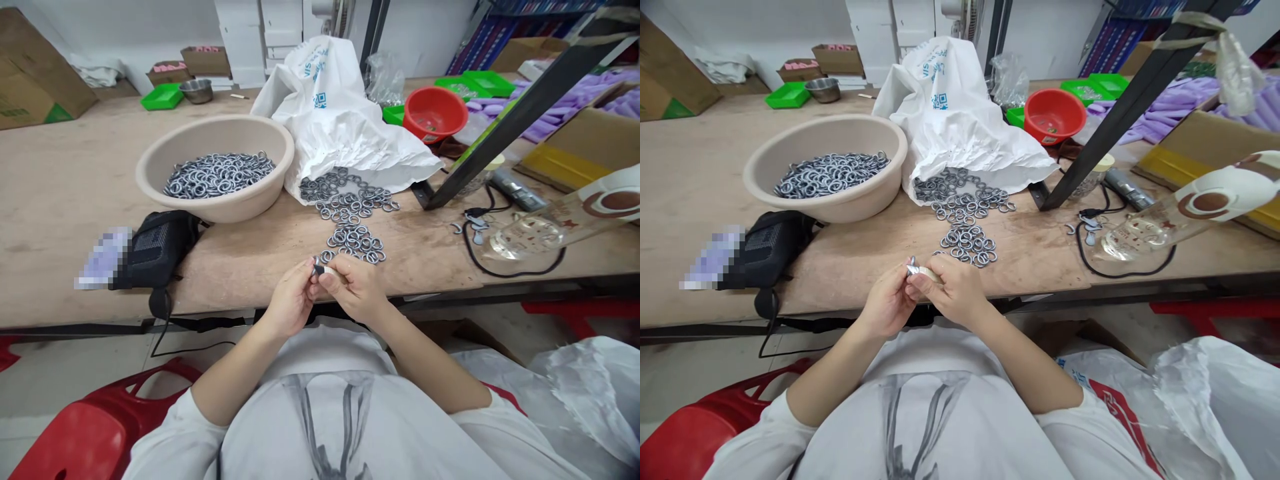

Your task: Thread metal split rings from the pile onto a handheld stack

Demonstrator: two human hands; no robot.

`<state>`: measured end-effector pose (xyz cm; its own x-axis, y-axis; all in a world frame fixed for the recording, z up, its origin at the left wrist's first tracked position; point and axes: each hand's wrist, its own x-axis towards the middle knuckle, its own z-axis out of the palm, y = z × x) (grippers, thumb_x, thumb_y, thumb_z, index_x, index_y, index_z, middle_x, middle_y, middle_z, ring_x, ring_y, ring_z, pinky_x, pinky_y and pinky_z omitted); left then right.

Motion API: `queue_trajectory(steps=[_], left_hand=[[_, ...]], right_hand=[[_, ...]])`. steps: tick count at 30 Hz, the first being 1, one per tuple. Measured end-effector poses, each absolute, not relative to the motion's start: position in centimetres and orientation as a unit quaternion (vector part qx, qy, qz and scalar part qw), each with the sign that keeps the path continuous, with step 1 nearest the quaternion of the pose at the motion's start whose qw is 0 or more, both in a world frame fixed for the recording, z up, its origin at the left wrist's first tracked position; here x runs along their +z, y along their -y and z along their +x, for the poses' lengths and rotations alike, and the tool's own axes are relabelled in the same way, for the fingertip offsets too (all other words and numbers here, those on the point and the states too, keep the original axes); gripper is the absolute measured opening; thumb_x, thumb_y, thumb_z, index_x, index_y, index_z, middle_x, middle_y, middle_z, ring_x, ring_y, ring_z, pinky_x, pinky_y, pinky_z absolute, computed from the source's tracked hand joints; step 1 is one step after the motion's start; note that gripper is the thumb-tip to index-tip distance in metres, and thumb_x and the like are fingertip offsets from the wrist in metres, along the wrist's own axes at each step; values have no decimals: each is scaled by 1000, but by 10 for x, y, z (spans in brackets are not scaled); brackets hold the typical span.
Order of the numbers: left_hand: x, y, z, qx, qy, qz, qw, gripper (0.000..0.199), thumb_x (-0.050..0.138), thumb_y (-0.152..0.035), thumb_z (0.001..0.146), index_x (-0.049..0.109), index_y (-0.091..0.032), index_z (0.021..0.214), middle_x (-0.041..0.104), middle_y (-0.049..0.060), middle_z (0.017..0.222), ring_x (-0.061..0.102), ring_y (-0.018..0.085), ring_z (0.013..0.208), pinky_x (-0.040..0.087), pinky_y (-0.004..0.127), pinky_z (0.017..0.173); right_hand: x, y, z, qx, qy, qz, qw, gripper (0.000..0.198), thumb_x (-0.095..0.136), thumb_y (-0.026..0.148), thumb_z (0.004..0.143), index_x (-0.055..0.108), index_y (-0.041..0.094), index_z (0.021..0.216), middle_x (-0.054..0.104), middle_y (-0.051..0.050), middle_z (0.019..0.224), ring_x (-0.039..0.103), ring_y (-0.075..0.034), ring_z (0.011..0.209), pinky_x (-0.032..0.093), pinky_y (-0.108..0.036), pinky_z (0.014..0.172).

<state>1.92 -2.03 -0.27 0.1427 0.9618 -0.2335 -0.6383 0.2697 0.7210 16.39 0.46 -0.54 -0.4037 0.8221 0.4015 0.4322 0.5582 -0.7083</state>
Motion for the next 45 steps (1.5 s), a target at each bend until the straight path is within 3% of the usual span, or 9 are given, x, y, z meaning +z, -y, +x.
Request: queue_trajectory(steps=[8, 14, 17, 20, 24, 31, 37, 42, 45], left_hand=[[1, 26, 21, 555, -340, 255, 716, 40, 75, -40, 79, 47, -16, 62, 35, -5, 56, 28, 6, 51, 29, 19, 48], [-2, 36, 16, 494, -304, 363, 729, 45, 67, -47, 86, 49, -17, 59, 40, -2, 54, 35, 10, 54, 33, 25, 55], [-7, 30, 9, 522, -340, 324, 711, 37, 71, -44, 83, 57, -15, 65, 50, 0, 61, 43, 9, 56, 38, 22, 57], [-14, 21, 2, 527, -369, 281, 712, 25, 78, -35, 78, 69, -13, 87, 65, 4, 77, 54, 8, 62, 47, 21, 62], [-21, 11, -6, 537, -393, 234, 709, 27, 77, -19, 74, 70, -13, 99, 70, 4, 82, 61, 8, 61, 53, 20, 60], [-23, 1, -16, 555, -413, 184, 699, 14, 71, -20, 77, 66, -11, 87, 67, 4, 77, 62, 9, 59, 52, 19, 53], [-28, -1, -12, 552, -453, 275, 644, 24, 77, -30, 74, 62, -14, 82, 58, -2, 70, 48, 5, 53, 38, 17, 48], [-37, -2, -10, 500, -524, 492, 483, 24, 67, -39, 85, 64, -17, 94, 62, 1, 81, 54, 12, 72, 42, 22, 64], [-38, -2, -11, 454, -523, 579, 429, 30, 52, -45, 95, 61, -18, 84, 62, 3, 80, 55, 16, 77, 42, 27, 69]], right_hand=[[-5, -4, 161, 229, 811, -395, 366, 47, 45, 56, 96, 49, 22, 65, 53, 0, 63, 48, -14, 60, 31, -28, 58], [-22, -42, 174, 276, 746, -514, 322, 50, 39, 57, 98, 57, 21, 68, 53, 2, 57, 51, -14, 58, 32, -27, 58], [-20, -61, 179, 181, 752, -578, 261, 38, 51, 55, 94, 67, 22, 86, 66, -2, 76, 60, -19, 73, 34, -28, 62], [-14, -72, 176, 100, 784, -592, 159, 28, 62, 48, 89, 71, 23, 97, 70, -8, 100, 63, -25, 89, 35, -30, 65], [-12, -77, 168, 68, 794, -597, 93, 25, 52, 36, 96, 73, 22, 99, 68, -12, 107, 64, -27, 89, 36, -33, 66], [-14, -70, 165, 104, 823, -545, 121, 30, 62, 49, 89, 74, 26, 104, 68, -7, 104, 64, -25, 91, 38, -32, 68], [-23, -70, 157, 159, 806, -540, 181, 21, 70, 38, 84, 74, 22, 97, 70, -6, 98, 63, -22, 86, 38, -30, 69], [-20, -63, 153, 408, 721, -474, 298, 23, 70, 39, 80, 73, 16, 83, 68, -1, 72, 58, -17, 69, 39, -28, 64], [-17, -55, 150, 532, 662, -403, 341, 25, 69, 39, 79, 70, 15, 81, 68, -1, 72, 60, -16, 69, 44, -28, 68]])
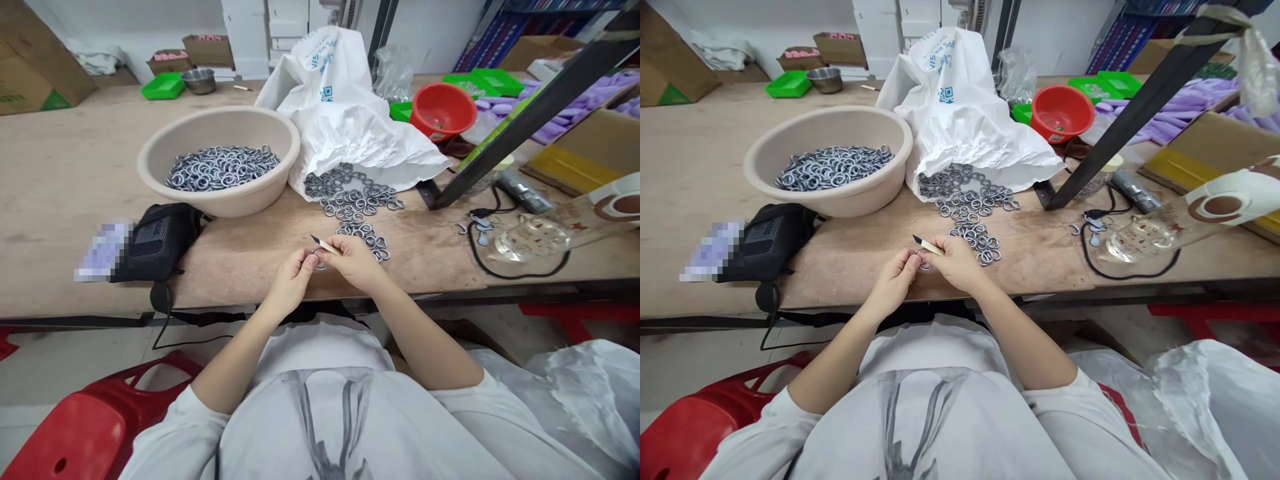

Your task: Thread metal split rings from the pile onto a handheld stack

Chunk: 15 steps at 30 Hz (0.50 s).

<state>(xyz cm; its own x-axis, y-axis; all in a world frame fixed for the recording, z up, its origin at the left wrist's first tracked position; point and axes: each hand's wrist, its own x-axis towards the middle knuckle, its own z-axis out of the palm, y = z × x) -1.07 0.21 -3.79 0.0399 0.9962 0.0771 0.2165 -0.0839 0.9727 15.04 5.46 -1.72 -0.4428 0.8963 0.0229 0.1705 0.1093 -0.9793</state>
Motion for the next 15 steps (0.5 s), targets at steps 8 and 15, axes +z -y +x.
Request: queue_trajectory(steps=[8, 15], left_hand=[[-26, 1, -18, 421, -545, 681, 251, 30, 47, -37, 97, 61, -19, 78, 59, 4, 79, 53, 18, 79, 38, 31, 74], [-24, 9, -6, 516, -474, 498, 511, 43, 54, -55, 90, 58, -17, 71, 51, 0, 69, 43, 13, 64, 34, 26, 60]], right_hand=[[-14, -35, 146, 573, 599, -371, 419, 35, 76, 45, 75, 67, 18, 95, 68, -1, 84, 60, -14, 74, 50, -29, 73], [-13, -24, 146, 541, 630, -351, 433, 48, 84, 46, 68, 67, 22, 105, 67, 0, 85, 62, -15, 76, 50, -29, 71]])
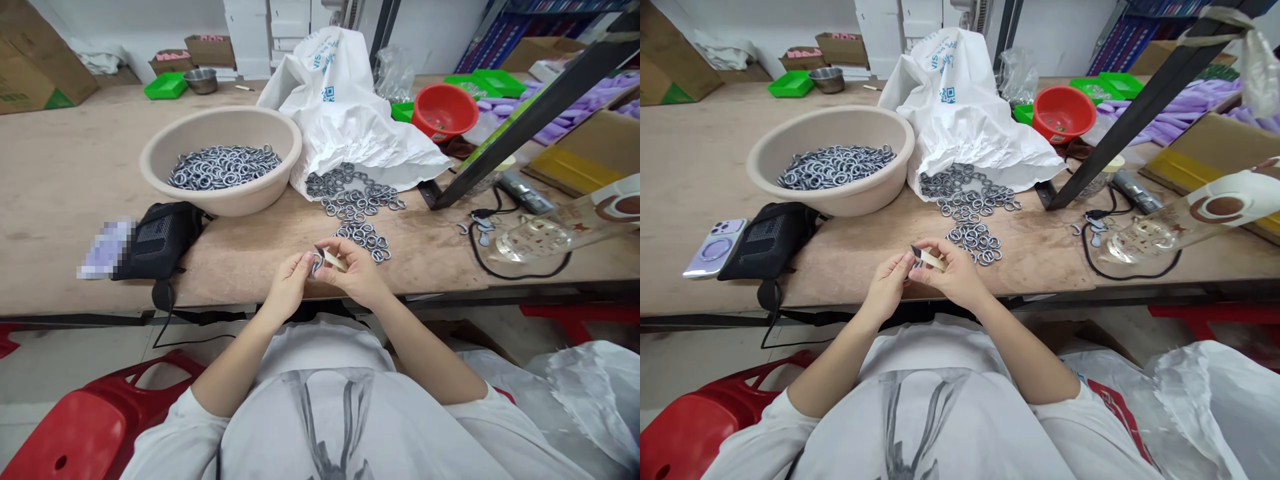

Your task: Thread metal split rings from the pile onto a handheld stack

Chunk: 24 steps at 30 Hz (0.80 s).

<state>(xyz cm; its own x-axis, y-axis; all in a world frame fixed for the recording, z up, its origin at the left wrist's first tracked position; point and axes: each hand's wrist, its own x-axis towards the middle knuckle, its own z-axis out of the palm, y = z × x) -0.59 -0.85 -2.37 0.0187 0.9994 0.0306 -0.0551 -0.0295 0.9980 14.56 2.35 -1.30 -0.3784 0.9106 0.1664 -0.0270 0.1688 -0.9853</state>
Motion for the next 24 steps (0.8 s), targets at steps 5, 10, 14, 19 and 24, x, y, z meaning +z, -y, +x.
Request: queue_trajectory(steps=[5, 10, 14, 19, 24], left_hand=[[-20, 10, 2, 525, -444, 425, 589, 46, 68, -60, 78, 59, -16, 69, 43, -3, 63, 33, 9, 56, 27, 23, 50], [-19, 11, 1, 513, -429, 420, 614, 45, 69, -56, 79, 55, -16, 66, 44, -3, 62, 34, 8, 55, 26, 21, 48], [-13, 13, 4, 514, -418, 354, 661, 37, 73, -50, 75, 59, -15, 72, 48, -2, 63, 38, 8, 55, 27, 20, 46], [-6, 17, 11, 533, -392, 291, 691, 40, 73, -46, 76, 51, -16, 63, 43, -4, 58, 35, 6, 48, 29, 20, 45], [-8, 16, 12, 557, -398, 244, 687, 42, 76, -49, 74, 52, -16, 64, 44, -4, 59, 38, 6, 49, 33, 19, 44]], right_hand=[[-11, -25, 145, 549, 631, -356, 417, 42, 88, 47, 62, 68, 19, 86, 68, 0, 79, 61, -15, 72, 50, -28, 68], [-14, -30, 146, 607, 599, -323, 411, 44, 87, 52, 62, 67, 19, 83, 68, 0, 73, 63, -15, 66, 52, -29, 64], [-17, -33, 147, 627, 597, -287, 410, 43, 78, 59, 71, 66, 19, 84, 66, 1, 68, 61, -15, 61, 50, -29, 62], [-18, -32, 152, 479, 638, -371, 476, 48, 65, 66, 81, 67, 19, 84, 63, -1, 73, 57, -14, 67, 45, -28, 64], [-18, -15, 161, 290, 749, -389, 452, 44, 50, 58, 95, 63, 19, 78, 57, 0, 67, 52, -13, 64, 37, -27, 61]])
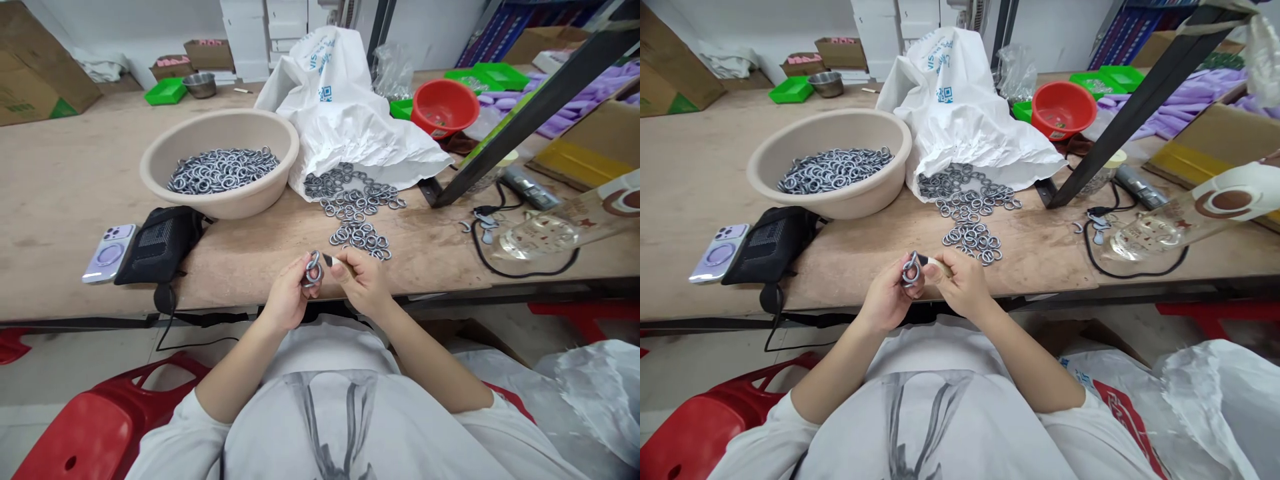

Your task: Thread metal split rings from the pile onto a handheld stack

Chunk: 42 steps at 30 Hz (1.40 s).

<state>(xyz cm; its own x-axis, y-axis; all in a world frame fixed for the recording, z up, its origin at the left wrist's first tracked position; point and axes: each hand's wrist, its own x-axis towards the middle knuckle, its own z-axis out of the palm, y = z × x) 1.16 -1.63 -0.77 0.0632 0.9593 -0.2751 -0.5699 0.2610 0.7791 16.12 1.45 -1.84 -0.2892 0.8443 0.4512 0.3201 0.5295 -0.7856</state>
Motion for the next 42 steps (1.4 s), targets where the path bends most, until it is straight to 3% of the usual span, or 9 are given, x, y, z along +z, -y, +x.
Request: queue_trajectory(steps=[9, 21, 27, 33, 39, 42], left_hand=[[-11, 16, 15, 565, -421, 218, 675, 39, 79, -50, 70, 58, -16, 71, 52, -4, 61, 45, 7, 51, 39, 19, 47], [-13, 20, 19, 560, -410, 209, 689, 38, 76, -47, 74, 54, -16, 68, 47, -5, 59, 44, 7, 51, 39, 20, 48], [-16, 15, 18, 569, -399, 204, 690, 37, 75, -43, 77, 51, -17, 66, 45, -5, 59, 40, 6, 50, 38, 19, 48], [-14, 22, 19, 557, -375, 242, 701, 40, 70, -42, 82, 47, -17, 61, 41, -4, 58, 37, 7, 50, 37, 22, 51], [-19, 18, 18, 580, -399, 254, 663, 38, 73, -50, 78, 59, -16, 72, 51, -2, 66, 42, 7, 55, 39, 21, 53], [-24, 16, 18, 586, -412, 271, 643, 40, 75, -53, 76, 64, -15, 77, 56, -1, 70, 45, 8, 58, 40, 21, 55]], right_hand=[[-20, -6, 161, 188, 818, -378, 391, 43, 46, 52, 98, 59, 20, 72, 61, -3, 69, 54, -14, 64, 36, -29, 61], [-22, -8, 163, 124, 824, -372, 408, 47, 45, 53, 99, 56, 20, 68, 58, -2, 63, 50, -13, 59, 31, -28, 57], [-26, -10, 155, 186, 807, -413, 379, 51, 40, 58, 99, 55, 21, 67, 59, -2, 63, 50, -14, 59, 31, -28, 58], [-31, -35, 168, 242, 679, -541, 434, 46, 48, 60, 95, 54, 22, 69, 51, 2, 56, 46, -14, 55, 30, -28, 56], [-29, -16, 153, 479, 614, -424, 462, 40, 69, 60, 80, 63, 20, 85, 61, 2, 68, 55, -14, 62, 45, -27, 58], [-25, -7, 141, 581, 533, -392, 474, 40, 79, 55, 71, 64, 20, 83, 65, 2, 70, 61, -14, 61, 52, -29, 60]])
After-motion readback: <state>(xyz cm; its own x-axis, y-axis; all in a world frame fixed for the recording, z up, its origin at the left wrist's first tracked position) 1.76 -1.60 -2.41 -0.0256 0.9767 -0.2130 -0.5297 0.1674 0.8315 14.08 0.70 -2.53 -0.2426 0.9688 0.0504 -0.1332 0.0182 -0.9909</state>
